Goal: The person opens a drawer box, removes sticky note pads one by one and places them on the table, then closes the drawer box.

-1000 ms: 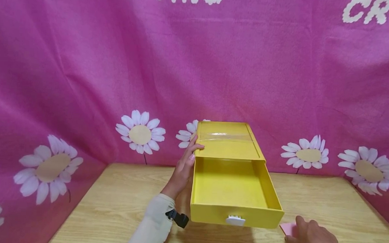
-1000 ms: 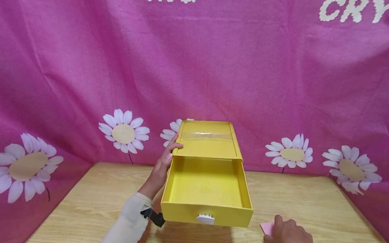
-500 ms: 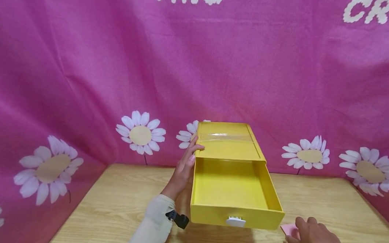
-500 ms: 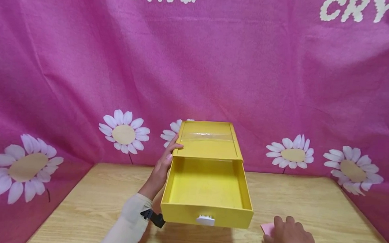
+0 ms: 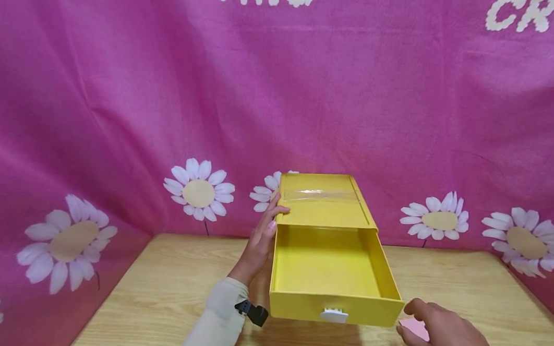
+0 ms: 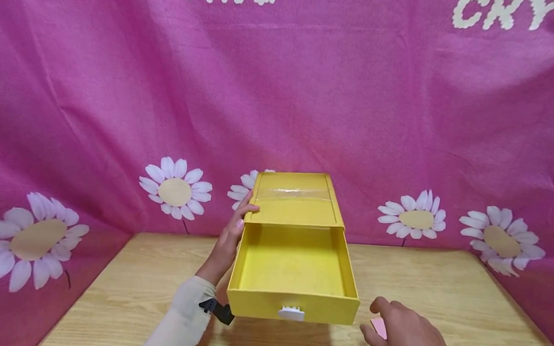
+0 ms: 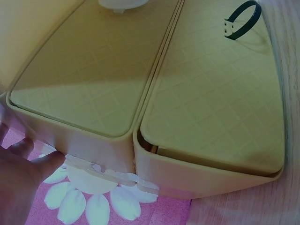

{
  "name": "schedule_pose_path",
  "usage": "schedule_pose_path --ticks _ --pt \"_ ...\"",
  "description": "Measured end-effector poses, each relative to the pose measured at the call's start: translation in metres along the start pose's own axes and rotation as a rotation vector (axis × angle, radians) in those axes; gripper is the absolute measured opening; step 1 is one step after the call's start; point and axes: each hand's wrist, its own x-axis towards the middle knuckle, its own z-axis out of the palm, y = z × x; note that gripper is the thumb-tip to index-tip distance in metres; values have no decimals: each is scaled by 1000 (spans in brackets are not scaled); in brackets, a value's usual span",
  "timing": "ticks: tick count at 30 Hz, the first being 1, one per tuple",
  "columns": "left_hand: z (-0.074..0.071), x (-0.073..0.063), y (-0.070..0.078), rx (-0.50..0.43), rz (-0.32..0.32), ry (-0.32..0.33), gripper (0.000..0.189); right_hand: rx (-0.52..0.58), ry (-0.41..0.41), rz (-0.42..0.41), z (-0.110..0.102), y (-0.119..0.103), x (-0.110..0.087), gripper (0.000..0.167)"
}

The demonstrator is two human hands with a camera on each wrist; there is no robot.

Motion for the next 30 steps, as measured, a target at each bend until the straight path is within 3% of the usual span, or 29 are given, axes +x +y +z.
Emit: schedule_pose_path --ticks 9,13,17,20,25,30 --pt "0 0 0 6 12 -10 40 78 139 3 -34 -23 -29 41" --pt "0 -1 1 15 8 -6 40 61 307 -27 -39 -40 -44 35" --pt "0 -1 2 13 0 -3 40 90 546 -158 -37 -60 -55 27" --pt "0 0 2 8 0 -1 40 105 661 -258 -33 -75 -59 31" --pt "1 0 1 16 3 9 39 52 646 -331 -27 -90 -58 36" --pt "0 -1 0 11 7 3 39 56 497 -308 -19 -96 -54 32"
